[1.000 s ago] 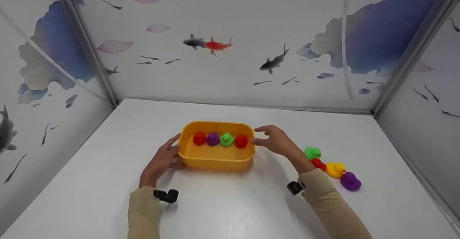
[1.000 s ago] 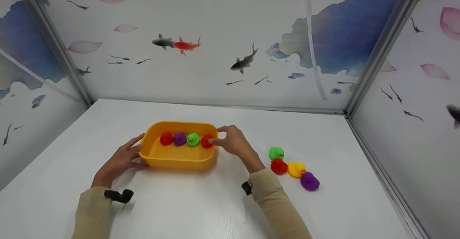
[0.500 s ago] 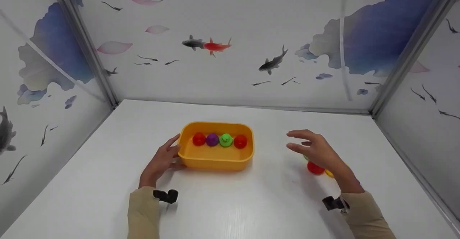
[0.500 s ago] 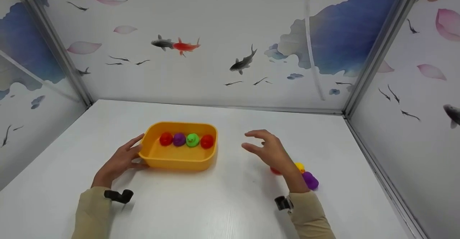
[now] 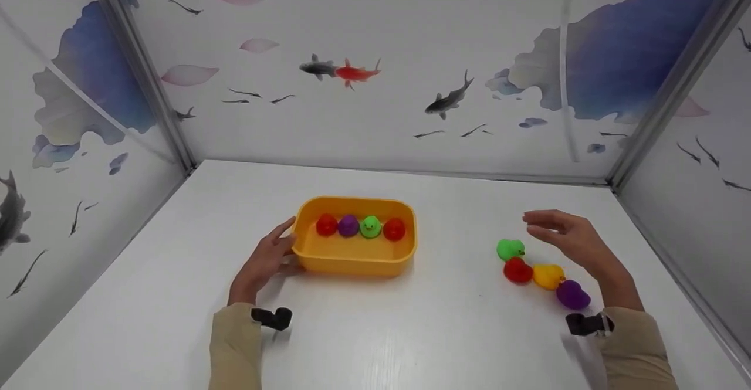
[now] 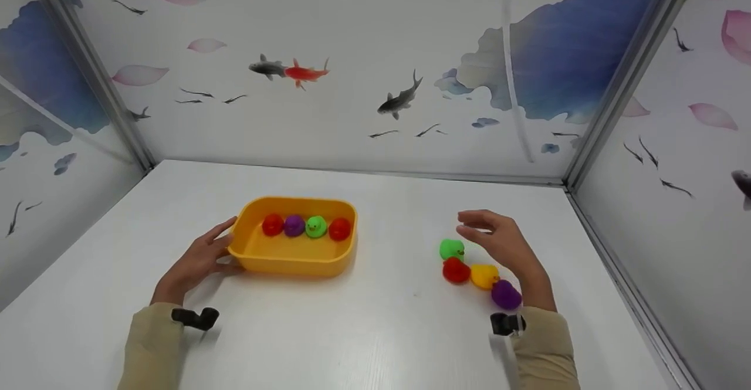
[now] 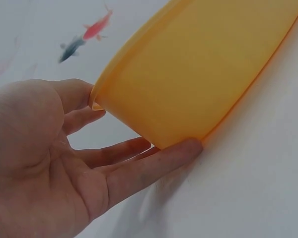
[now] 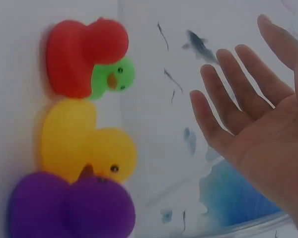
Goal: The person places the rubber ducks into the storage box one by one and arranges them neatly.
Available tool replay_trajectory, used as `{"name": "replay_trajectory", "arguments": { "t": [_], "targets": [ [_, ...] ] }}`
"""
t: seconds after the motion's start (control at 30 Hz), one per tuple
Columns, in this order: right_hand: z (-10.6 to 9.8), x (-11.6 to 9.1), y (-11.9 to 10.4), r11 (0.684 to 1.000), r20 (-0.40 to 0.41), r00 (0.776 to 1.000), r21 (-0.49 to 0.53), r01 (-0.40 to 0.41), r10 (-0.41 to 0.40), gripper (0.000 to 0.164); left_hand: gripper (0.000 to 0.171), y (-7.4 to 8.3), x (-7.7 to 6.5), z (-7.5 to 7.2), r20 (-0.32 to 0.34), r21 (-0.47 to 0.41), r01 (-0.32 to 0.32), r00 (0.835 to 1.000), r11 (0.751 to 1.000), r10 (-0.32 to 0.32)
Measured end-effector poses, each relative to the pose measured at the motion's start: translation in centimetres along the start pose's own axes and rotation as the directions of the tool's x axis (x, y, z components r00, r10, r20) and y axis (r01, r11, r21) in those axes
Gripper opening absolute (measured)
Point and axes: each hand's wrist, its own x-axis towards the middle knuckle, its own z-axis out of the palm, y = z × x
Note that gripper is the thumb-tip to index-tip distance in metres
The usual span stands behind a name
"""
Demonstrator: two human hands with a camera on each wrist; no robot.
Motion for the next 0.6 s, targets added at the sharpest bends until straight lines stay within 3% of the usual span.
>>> {"name": "replay_trajectory", "arguments": {
  "t": [0.3, 0.4, 0.6],
  "targets": [
    [-2.1, -1.8, 3.7, 0.995, 0.047, 0.999, 0.1, -0.013, 0.008, 0.046, 0.055, 0.0, 0.1, 0.0, 0.021, -0.031, -0.002, 1.0, 1.0, 0.003],
    [-1.9, -1.8, 3.9, 0.989, 0.078, 0.997, 0.145, 0.003, -0.014, 0.043, 0.054, -0.1, 0.2, 0.0, 0.024, -0.035, -0.008, 1.0, 0.999, 0.009],
    [-0.4, -1.0, 3.4, 0.99, 0.158, 0.987, 0.139, 0.005, -0.028, 0.044, 0.054, -0.1, -0.2, -0.3, 0.022, -0.03, -0.003, 1.0, 1.0, 0.003]
  ]
}}
